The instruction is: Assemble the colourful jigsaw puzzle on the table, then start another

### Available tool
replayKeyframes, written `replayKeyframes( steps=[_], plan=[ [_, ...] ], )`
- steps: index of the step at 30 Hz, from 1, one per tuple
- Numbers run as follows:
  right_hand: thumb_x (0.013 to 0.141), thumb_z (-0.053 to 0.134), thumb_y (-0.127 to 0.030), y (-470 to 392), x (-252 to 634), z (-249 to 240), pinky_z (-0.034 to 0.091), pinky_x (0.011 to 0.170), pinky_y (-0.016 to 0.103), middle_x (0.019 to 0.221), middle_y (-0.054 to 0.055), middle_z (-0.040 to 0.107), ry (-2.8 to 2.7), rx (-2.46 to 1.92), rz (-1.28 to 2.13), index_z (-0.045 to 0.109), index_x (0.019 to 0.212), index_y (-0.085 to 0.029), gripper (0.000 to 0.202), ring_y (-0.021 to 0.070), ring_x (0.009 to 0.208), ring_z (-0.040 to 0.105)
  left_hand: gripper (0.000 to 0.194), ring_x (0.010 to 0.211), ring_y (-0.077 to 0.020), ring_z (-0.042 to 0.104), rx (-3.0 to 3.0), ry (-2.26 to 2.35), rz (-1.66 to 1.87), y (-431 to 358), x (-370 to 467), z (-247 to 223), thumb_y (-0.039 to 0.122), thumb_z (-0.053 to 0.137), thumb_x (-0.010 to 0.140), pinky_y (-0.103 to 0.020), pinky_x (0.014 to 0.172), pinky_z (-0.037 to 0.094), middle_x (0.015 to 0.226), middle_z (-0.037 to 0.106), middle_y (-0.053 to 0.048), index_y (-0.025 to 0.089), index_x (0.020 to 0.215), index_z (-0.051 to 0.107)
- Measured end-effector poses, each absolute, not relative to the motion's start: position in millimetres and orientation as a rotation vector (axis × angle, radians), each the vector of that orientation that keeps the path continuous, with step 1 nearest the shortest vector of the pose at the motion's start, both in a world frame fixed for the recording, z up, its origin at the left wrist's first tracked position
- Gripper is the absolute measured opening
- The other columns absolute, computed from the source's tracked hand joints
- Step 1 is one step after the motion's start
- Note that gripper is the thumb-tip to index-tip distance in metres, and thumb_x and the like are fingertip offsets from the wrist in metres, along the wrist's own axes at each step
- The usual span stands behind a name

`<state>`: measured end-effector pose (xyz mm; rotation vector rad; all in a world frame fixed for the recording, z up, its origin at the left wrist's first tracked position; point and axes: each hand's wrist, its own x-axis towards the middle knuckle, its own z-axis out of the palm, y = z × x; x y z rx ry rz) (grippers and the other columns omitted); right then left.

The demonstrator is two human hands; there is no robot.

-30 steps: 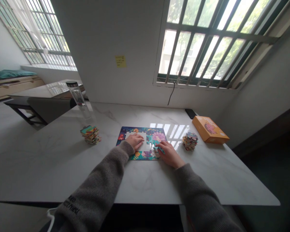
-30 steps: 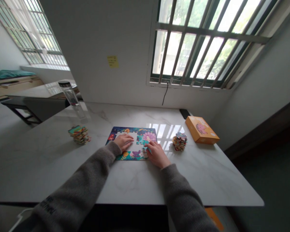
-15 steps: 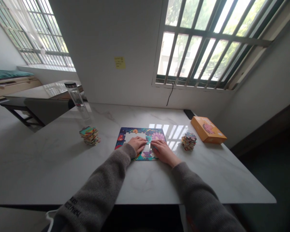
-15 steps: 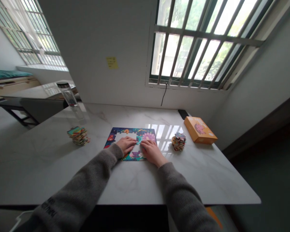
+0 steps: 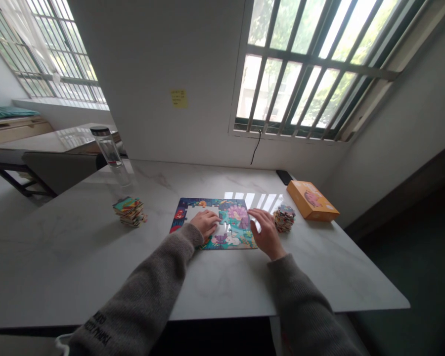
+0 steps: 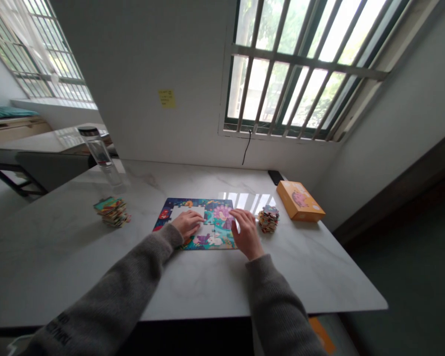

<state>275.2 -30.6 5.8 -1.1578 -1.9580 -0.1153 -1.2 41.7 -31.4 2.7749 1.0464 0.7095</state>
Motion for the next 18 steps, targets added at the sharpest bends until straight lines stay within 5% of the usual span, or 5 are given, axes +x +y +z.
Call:
replayKeyframes(
  steps=[10,18],
  plan=[
    [0.092,0.054,-0.034,-9,388,-4,0.038,0.101,0.048,0.122,0.014,0.064,-1.644,-1.501,-0.328,0.06,0.111,-0.019,0.025,0.0293,0.114,0.055,0.025,0.1,-0.0253,0.06,2.788,0.992,0.804,45,2,-38,0.02,0.055,0.087,-0.041,0.092,0.049,0.108,0.069,-0.009,0.02,0.107,0.071],
    [0.093,0.056,-0.03,-9,395,-12,0.039,0.093,0.046,0.114,0.011,0.065,-1.708,-1.536,-0.296,0.062,0.101,-0.022,0.013,0.03,0.107,0.054,0.024,0.099,-0.0247,0.061,2.8,0.963,0.829,44,3,-36,0.019,0.055,0.087,-0.04,0.089,0.049,0.107,0.068,-0.009,0.021,0.105,0.071]
  ],
)
